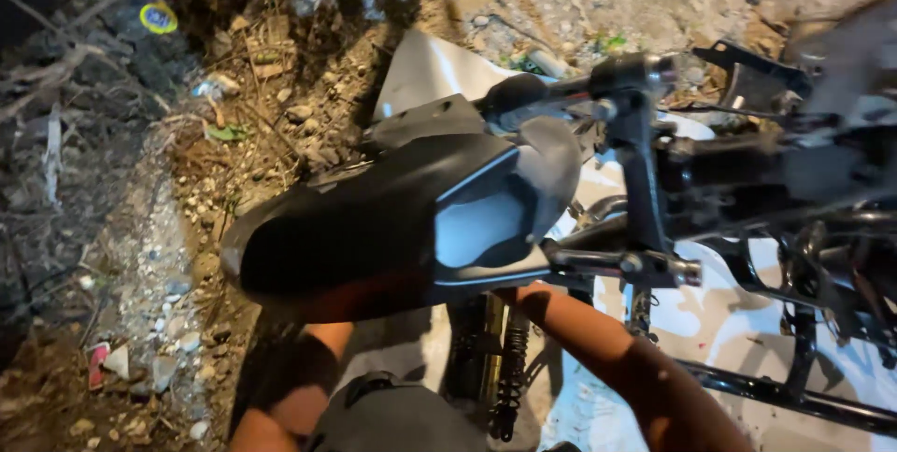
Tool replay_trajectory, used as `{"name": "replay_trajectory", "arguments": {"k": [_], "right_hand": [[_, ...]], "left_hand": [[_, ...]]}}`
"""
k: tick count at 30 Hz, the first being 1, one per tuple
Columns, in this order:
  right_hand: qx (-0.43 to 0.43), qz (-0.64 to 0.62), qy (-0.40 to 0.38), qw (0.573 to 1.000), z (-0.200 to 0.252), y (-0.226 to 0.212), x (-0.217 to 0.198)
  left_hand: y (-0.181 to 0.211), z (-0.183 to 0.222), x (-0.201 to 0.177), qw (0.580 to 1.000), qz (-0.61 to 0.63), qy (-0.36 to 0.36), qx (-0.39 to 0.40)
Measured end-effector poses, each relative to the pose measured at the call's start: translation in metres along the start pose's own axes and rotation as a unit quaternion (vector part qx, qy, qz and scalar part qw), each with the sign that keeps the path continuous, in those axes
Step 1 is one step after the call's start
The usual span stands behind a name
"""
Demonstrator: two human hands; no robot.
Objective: The person uses a wrench to tighten a bolt on the motorcycle handlebar area. They repeatedly adjust the bolt and reposition the wrench to secure the component.
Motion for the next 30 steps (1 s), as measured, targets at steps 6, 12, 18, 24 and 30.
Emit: {"name": "replay_trajectory", "arguments": {"k": [6,12,18,24,30], "right_hand": [[0.004,0.007,-0.009,1.000,0.031,0.032,0.038],[-0.080,-0.017,0.011,0.997,0.092,0.041,0.057],[-0.071,-0.089,-0.032,0.993,0.219,-0.057,-0.030],[-0.159,-0.065,0.075,0.982,0.340,-0.110,-0.096],[-0.190,-0.114,0.483,0.847,0.394,-0.078,-0.144]], "left_hand": [[0.003,0.016,0.035,0.999,-0.031,-0.027,0.031],[0.114,0.041,-0.080,0.833,0.487,-0.151,0.215],[0.299,0.064,-0.265,0.834,0.474,-0.172,0.222],[0.435,0.040,-0.344,0.833,0.471,-0.063,0.284],[0.498,-0.039,-0.374,0.860,0.347,0.089,0.363]]}}
Point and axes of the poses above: each hand's wrist, its own z-axis away from the middle knuckle, its own x-axis out of the palm, y = z × x, the point moved 1 cm from there along -z, towards the middle knuckle, and after that the axes turned 10 degrees about -y, right-handed, at the moved point
